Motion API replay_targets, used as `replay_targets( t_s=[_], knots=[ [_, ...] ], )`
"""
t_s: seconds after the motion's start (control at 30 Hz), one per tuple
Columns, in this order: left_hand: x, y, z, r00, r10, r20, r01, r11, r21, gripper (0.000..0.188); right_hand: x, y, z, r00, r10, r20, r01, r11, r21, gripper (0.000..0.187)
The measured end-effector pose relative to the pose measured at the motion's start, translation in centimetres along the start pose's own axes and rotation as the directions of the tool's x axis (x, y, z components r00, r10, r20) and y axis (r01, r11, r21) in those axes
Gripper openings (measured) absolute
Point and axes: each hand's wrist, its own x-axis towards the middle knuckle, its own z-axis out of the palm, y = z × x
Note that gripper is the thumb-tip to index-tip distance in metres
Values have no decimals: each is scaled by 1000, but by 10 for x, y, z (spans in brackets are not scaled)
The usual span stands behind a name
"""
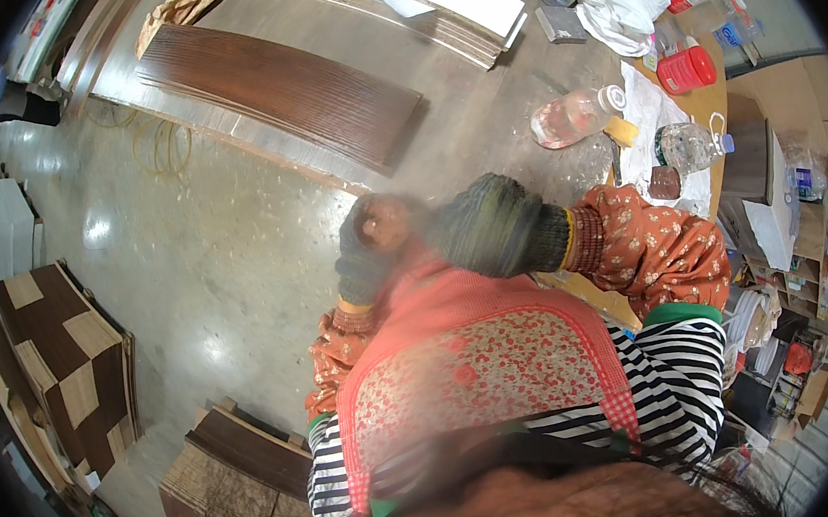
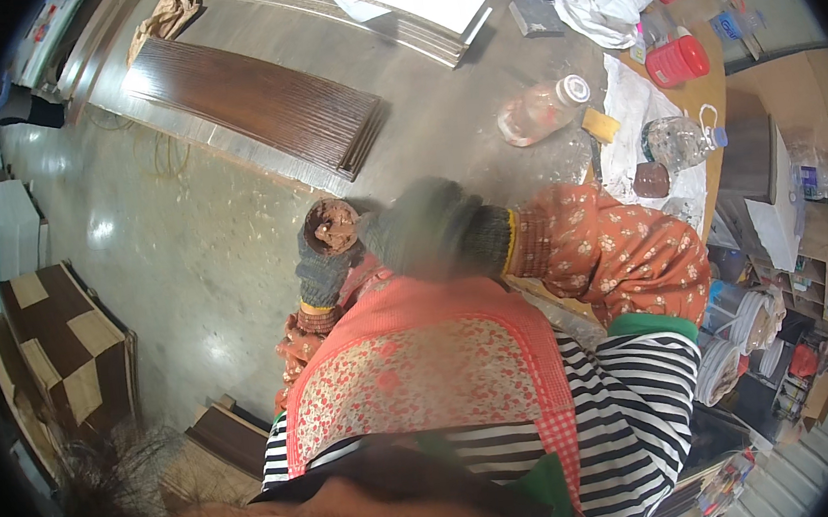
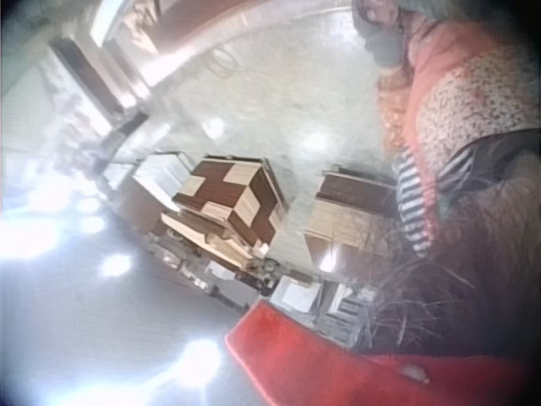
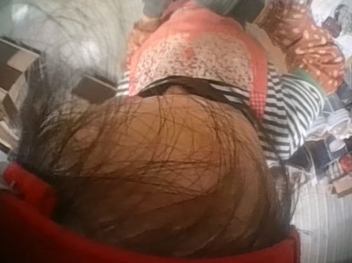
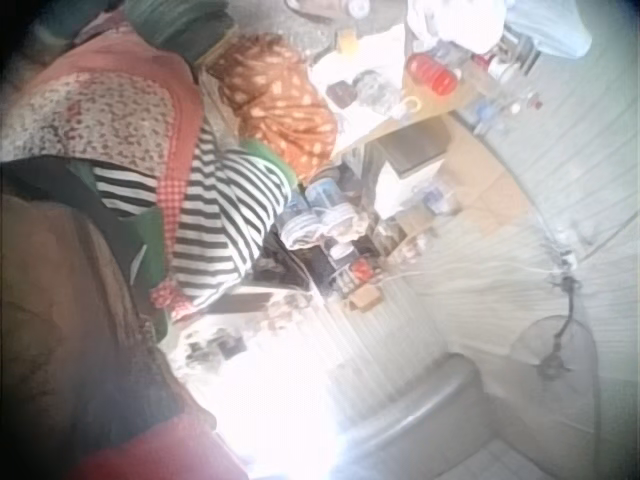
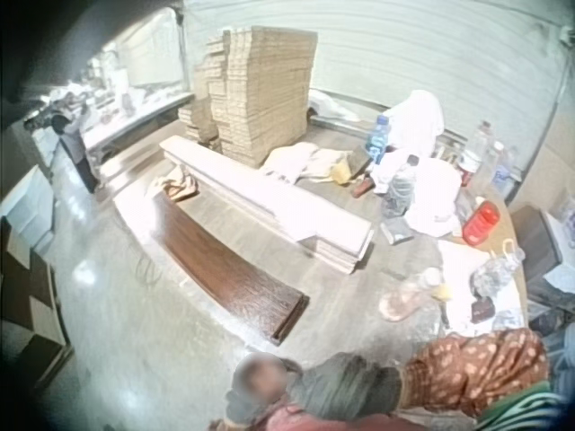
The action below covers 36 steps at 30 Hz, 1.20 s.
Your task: The person wipes a long wooden plank with a cloth on a workbench, repeatedly flipping and repositioning the plank to clean both sides. The person also wipes a small wooden block with the same cloth.
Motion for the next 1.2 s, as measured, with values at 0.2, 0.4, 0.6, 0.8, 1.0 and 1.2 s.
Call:
replay_targets(
  t_s=[0.2, 0.4, 0.6, 0.8, 1.0, 1.2],
  knots=[
    [-3, 17, -1, 990, 128, -65, -123, 989, 78, 69, 9, -5, -15, 993, 112, 38, -107, 986, -127, 23],
    [0, 13, 0, 996, 80, -45, -74, 990, 119, 65, 12, -5, 3, 1000, -13, 22, 20, 920, -390, 51],
    [1, 6, -3, 995, -45, -91, 44, 999, -11, 57, 9, -5, -3, 983, 100, 157, -22, 900, -435, 47],
    [11, 20, -13, 999, 41, 19, -37, 988, -148, 60, 27, -8, -15, 973, 174, 150, -129, 954, -269, 64],
    [13, 31, -13, 980, 191, -56, -196, 975, -108, 46, 41, -21, 9, 803, 566, 185, -588, 803, 95, 23],
    [19, 29, -14, 984, 172, -47, -177, 973, -151, 44, 48, -9, -7, 926, 367, 85, -321, 888, -330, 20]
  ],
)
